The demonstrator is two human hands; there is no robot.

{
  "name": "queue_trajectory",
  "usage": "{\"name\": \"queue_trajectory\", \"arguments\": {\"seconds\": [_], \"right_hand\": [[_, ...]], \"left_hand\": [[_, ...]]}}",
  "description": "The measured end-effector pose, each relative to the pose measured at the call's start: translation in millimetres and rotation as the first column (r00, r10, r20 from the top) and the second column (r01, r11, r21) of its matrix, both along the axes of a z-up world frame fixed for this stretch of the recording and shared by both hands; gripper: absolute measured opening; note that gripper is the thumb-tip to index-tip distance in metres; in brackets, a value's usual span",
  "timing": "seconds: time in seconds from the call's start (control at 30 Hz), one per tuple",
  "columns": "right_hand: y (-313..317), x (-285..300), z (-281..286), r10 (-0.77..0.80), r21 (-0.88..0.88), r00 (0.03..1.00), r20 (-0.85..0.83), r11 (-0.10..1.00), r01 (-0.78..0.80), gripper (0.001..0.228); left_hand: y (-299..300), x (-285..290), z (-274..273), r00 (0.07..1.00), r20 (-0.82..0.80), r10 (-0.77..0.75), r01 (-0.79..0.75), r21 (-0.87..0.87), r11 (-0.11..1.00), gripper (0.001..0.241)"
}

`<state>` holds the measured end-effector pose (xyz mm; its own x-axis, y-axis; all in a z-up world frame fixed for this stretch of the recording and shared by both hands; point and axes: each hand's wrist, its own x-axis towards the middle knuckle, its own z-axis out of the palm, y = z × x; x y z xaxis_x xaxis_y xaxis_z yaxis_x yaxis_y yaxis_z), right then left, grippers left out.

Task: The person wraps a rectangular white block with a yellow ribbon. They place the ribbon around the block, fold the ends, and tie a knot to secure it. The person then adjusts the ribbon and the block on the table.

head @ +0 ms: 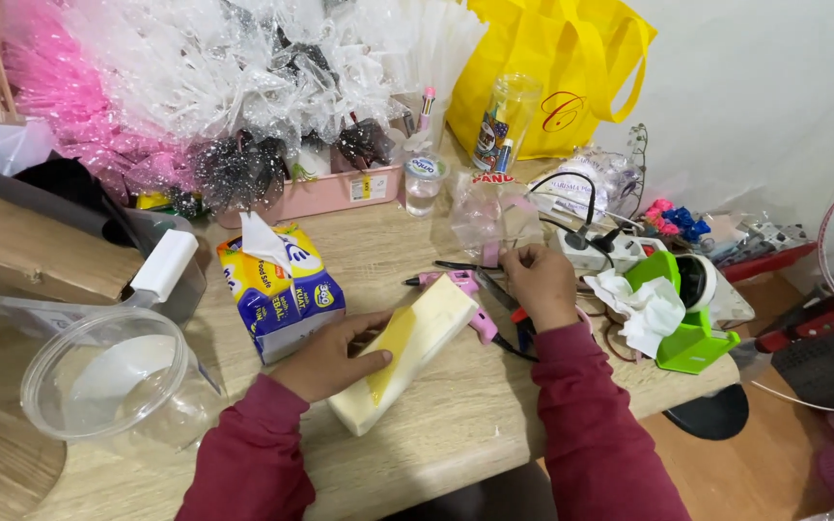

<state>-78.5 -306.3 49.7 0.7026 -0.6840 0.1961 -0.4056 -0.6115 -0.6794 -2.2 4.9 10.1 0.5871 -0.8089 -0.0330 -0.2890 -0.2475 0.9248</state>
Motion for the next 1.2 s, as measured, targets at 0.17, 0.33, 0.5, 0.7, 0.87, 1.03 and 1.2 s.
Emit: {"name": "queue_trajectory", "arguments": {"seconds": [0.17, 0.33, 0.5, 0.7, 0.87, 1.03, 1.2], "right_hand": [[-26, 22, -27, -0.004, 0.039, 0.997, 0.071, 0.999, 0.001, 0.030], [-33, 32, -42, 0.000, 0.103, 0.988, 0.154, 0.995, -0.016, 0.028], [-29, 37, -41, 0.006, 0.330, 0.914, 0.407, 0.932, -0.152, 0.026], [-4, 16, -21, 0.001, 0.627, 0.819, 0.574, 0.643, -0.440, 0.037], [-2, 13, -17, 0.000, 0.630, 0.817, 0.576, 0.637, -0.444, 0.042], [-16, 16, -25, 0.025, 0.578, 0.861, 0.507, 0.731, -0.362, 0.035], [-34, 15, -45, 0.078, 0.545, 0.940, 0.332, 0.798, -0.259, 0.039]], "left_hand": [[0, 2, -1, 1.000, 0.008, -0.010, 0.010, -0.002, 1.000, 0.068], [3, -4, 11, 1.000, 0.004, -0.011, 0.011, 0.004, 1.000, 0.066], [1, -3, 7, 1.000, 0.006, -0.003, 0.003, -0.001, 1.000, 0.066], [3, -5, 13, 1.000, 0.008, -0.011, 0.011, 0.012, 1.000, 0.065], [2, -6, 12, 1.000, 0.001, -0.010, 0.010, 0.014, 1.000, 0.065], [2, -5, 11, 1.000, 0.001, -0.011, 0.011, -0.008, 1.000, 0.064], [3, -1, 2, 0.999, 0.024, -0.031, 0.032, -0.043, 0.999, 0.065]]}}
